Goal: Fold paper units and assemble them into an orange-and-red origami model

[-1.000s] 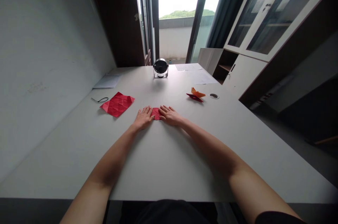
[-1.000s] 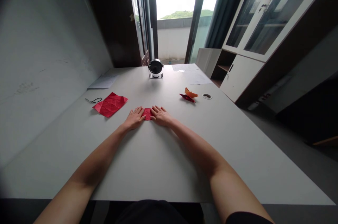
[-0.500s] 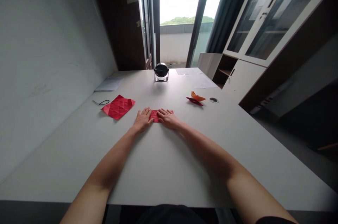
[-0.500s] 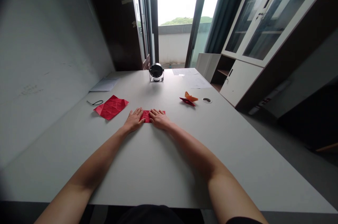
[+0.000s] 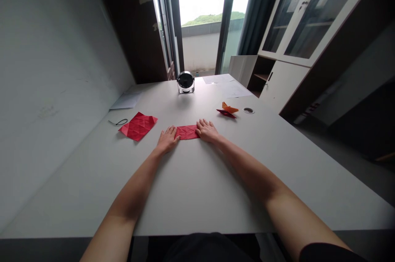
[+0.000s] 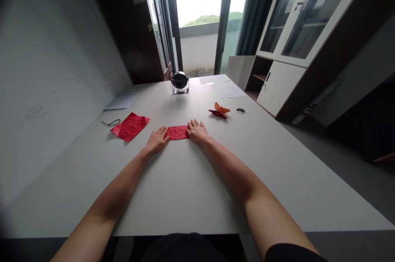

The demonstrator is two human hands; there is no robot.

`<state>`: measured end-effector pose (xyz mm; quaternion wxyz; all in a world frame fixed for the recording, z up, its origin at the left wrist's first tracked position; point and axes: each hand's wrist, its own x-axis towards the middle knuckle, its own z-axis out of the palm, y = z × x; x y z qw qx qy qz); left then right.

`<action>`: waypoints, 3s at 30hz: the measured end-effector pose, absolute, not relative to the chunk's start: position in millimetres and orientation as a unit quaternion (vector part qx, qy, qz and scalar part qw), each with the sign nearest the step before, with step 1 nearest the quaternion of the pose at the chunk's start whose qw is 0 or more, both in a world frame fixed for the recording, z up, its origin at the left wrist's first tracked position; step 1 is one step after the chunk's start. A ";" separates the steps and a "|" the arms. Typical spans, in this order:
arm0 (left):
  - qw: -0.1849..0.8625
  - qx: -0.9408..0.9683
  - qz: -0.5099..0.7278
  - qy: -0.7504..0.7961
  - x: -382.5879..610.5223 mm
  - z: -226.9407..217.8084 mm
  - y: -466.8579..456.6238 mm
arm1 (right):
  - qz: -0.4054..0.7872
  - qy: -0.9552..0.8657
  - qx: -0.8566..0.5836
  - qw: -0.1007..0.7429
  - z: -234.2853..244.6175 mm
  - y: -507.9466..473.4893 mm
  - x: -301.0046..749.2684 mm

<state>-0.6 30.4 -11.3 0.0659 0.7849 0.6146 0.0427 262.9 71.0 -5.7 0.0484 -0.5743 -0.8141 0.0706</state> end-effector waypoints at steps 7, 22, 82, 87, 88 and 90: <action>0.070 0.771 0.048 0.631 -4.3 -9.2 30.1 | 0.024 -0.740 -0.665 0.102 -1.7 73.5 273.3; 0.030 0.744 0.128 0.656 -11.2 -4.8 27.7 | 0.064 -0.872 -0.444 0.197 28.8 42.1 246.4; 0.090 0.796 0.031 0.598 -9.9 -7.4 28.2 | 0.045 -0.807 -0.569 0.152 -6.2 64.0 255.5; 0.078 0.792 0.095 0.598 -11.6 -9.6 29.0 | 0.063 -0.805 -0.567 0.163 -10.4 66.5 253.0; 0.077 0.794 0.118 0.592 -11.6 -8.9 29.1 | 0.067 -0.808 -0.561 0.166 -10.9 67.0 252.7; 0.083 0.790 0.171 0.583 -11.7 -6.9 29.6 | 0.077 -0.819 -0.541 0.177 -11.1 67.7 252.1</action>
